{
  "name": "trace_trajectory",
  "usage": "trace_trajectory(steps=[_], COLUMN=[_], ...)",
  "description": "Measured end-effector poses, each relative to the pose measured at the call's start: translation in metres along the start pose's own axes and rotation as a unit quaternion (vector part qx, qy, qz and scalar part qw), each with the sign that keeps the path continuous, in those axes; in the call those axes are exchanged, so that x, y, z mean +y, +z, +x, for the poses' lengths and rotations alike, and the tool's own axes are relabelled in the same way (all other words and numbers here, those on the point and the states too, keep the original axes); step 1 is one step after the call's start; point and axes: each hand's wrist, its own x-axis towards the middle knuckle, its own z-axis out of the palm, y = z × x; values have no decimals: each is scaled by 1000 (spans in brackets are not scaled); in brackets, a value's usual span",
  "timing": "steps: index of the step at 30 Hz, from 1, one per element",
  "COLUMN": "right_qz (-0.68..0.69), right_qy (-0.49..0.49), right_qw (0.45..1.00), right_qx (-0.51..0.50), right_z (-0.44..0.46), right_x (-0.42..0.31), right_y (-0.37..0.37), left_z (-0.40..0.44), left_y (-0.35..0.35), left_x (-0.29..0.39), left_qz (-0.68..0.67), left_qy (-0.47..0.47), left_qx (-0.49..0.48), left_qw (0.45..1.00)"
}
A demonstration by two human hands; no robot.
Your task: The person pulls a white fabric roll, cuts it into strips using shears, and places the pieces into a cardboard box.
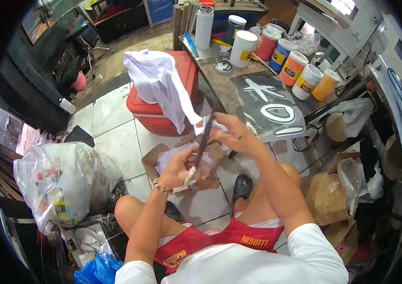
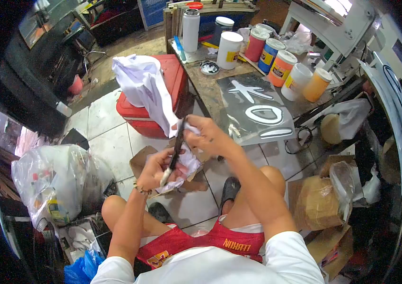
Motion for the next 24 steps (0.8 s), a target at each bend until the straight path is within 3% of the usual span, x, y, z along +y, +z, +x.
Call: trace_trajectory(steps=[1,2,3,5,7,9,15,18,20,21,23,24], right_qz=[4,-51,-107,-137,-251,-218,-211,-194,-89,-93,96,126], right_qy=[2,-30,-61,-76,-204,-152,-122,-107,-19,-25,-12,-36], right_qw=[1000,998,992,988,946,964,970,975,994,993,982,972], right_qx=[-3,0,2,-6,-6,-18,-17,-18,61,61,164,197], right_z=[1,2,3,7,12,16,31,36,36,37,37,37], right_x=[2,5,9,18,31,42,59,56,54,51,48,56], right_y=[-1,-4,-5,1,17,34,68,64,60,56,45,35], left_z=[-2,0,-3,-7,-8,-13,-24,-27,-28,-27,-25,-23], left_y=[-2,0,-3,-13,-22,-29,-45,-47,-45,-43,-43,-40], left_x=[3,11,25,31,28,39,49,47,46,44,38,34], left_qz=[19,35,4,-21,-53,-33,-14,-6,2,-4,-1,8], left_qy=[-26,13,-27,0,72,77,82,73,66,60,37,27], left_qx=[13,54,55,77,106,137,173,181,182,172,122,91], left_qw=[999,998,998,997,990,987,981,981,981,983,992,995])
